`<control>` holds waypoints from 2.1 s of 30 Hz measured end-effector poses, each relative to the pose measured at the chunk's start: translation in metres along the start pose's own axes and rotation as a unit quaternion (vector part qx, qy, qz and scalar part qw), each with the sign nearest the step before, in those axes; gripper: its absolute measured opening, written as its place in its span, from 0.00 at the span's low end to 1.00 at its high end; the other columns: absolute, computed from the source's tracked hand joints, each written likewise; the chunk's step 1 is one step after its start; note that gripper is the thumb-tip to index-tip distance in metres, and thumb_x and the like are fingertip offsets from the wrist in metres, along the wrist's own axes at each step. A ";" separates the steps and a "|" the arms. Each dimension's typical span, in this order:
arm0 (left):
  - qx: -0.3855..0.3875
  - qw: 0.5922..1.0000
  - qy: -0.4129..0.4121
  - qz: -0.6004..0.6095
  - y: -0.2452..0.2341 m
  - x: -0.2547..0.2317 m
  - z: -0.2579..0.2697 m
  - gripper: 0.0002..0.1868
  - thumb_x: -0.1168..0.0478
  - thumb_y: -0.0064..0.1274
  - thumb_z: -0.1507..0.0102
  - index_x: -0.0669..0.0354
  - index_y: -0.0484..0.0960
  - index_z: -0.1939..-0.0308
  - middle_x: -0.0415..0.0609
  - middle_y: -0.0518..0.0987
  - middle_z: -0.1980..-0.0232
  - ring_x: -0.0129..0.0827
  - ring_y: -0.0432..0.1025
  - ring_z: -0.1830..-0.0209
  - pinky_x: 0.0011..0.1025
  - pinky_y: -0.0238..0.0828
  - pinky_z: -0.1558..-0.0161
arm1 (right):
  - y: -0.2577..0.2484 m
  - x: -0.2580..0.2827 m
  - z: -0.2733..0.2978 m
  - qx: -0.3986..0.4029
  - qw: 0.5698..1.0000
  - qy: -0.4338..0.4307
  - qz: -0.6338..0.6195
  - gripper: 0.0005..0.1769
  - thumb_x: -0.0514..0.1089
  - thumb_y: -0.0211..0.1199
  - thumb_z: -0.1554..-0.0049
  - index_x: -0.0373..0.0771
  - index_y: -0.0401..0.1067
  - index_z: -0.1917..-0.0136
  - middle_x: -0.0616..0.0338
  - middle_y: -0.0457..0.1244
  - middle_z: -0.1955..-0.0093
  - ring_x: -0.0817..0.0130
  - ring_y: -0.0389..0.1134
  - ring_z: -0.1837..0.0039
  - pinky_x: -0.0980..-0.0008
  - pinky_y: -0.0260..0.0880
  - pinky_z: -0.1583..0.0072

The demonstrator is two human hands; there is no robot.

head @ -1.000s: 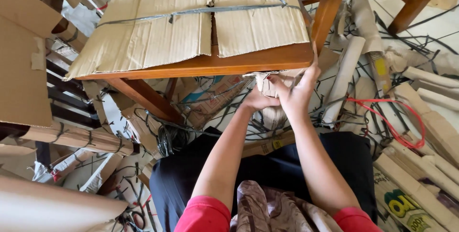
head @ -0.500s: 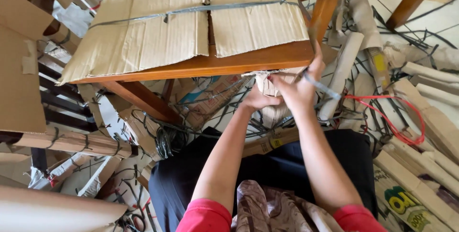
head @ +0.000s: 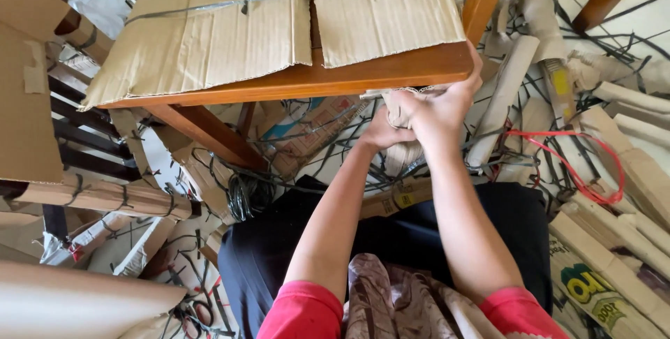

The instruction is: Wrapping wooden furniture legs with cardboard and securing them with plastic ties.

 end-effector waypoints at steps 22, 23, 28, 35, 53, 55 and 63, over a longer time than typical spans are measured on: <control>-0.028 0.990 -0.132 -0.032 0.011 0.013 -0.002 0.42 0.58 0.79 0.66 0.62 0.83 0.48 0.59 0.84 0.48 0.44 0.78 0.44 0.43 0.73 0.43 | -0.012 -0.012 -0.022 0.015 0.988 -0.147 0.043 0.54 0.41 0.91 0.60 0.50 0.64 0.27 0.51 0.60 0.41 0.55 0.69 0.36 0.56 0.55 0.28; -0.023 0.989 -0.140 -0.045 0.010 0.014 -0.001 0.46 0.57 0.80 0.66 0.63 0.81 0.44 0.62 0.82 0.45 0.48 0.75 0.40 0.45 0.70 0.38 | -0.010 -0.024 -0.026 0.058 0.987 -0.116 0.095 0.56 0.51 0.89 0.57 0.53 0.58 0.24 0.53 0.60 0.37 0.54 0.62 0.32 0.48 0.50 0.30; -0.017 0.989 -0.141 -0.044 0.007 0.008 0.004 0.43 0.58 0.77 0.63 0.65 0.81 0.44 0.63 0.82 0.45 0.50 0.75 0.41 0.47 0.72 0.40 | -0.031 -0.018 -0.032 0.258 0.938 -0.217 -0.077 0.42 0.36 0.72 0.42 0.35 0.54 0.21 0.32 0.62 0.32 0.44 0.65 0.31 0.44 0.70 0.39; -0.030 0.992 -0.120 -0.022 0.004 0.020 -0.004 0.41 0.61 0.78 0.64 0.64 0.83 0.46 0.62 0.82 0.46 0.44 0.76 0.43 0.46 0.72 0.42 | -0.011 -0.039 -0.021 0.078 0.993 -0.092 -0.010 0.47 0.41 0.82 0.47 0.47 0.58 0.22 0.44 0.55 0.39 0.45 0.64 0.36 0.56 0.82 0.50; -0.019 0.994 -0.105 -0.007 0.005 -0.010 0.009 0.42 0.59 0.77 0.64 0.67 0.82 0.46 0.64 0.83 0.47 0.48 0.76 0.42 0.48 0.72 0.42 | -0.038 -0.056 -0.025 0.117 0.965 -0.215 0.094 0.40 0.34 0.66 0.39 0.47 0.56 0.18 0.51 0.54 0.39 0.53 0.59 0.32 0.59 0.48 0.32; -0.019 0.994 -0.103 -0.006 0.005 -0.001 0.004 0.43 0.59 0.77 0.64 0.66 0.82 0.45 0.63 0.82 0.47 0.47 0.76 0.42 0.47 0.71 0.41 | -0.039 -0.053 -0.033 0.125 0.963 -0.209 0.117 0.39 0.43 0.68 0.36 0.50 0.55 0.17 0.55 0.53 0.38 0.57 0.58 0.30 0.61 0.44 0.35; -0.018 0.997 -0.070 -0.005 0.007 0.015 0.002 0.49 0.61 0.77 0.62 0.71 0.75 0.38 0.69 0.78 0.40 0.57 0.71 0.36 0.56 0.66 0.36 | -0.031 -0.082 -0.041 0.230 0.956 -0.111 0.141 0.25 0.58 0.69 0.41 0.47 0.70 0.35 0.59 0.59 0.42 0.60 0.52 0.31 0.41 0.39 0.34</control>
Point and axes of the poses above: each hand's wrist, its own z-axis away from the middle knuckle, its own y-axis out of the palm, x = y × z, the point moved 3 cm from there along -z, towards the middle knuckle
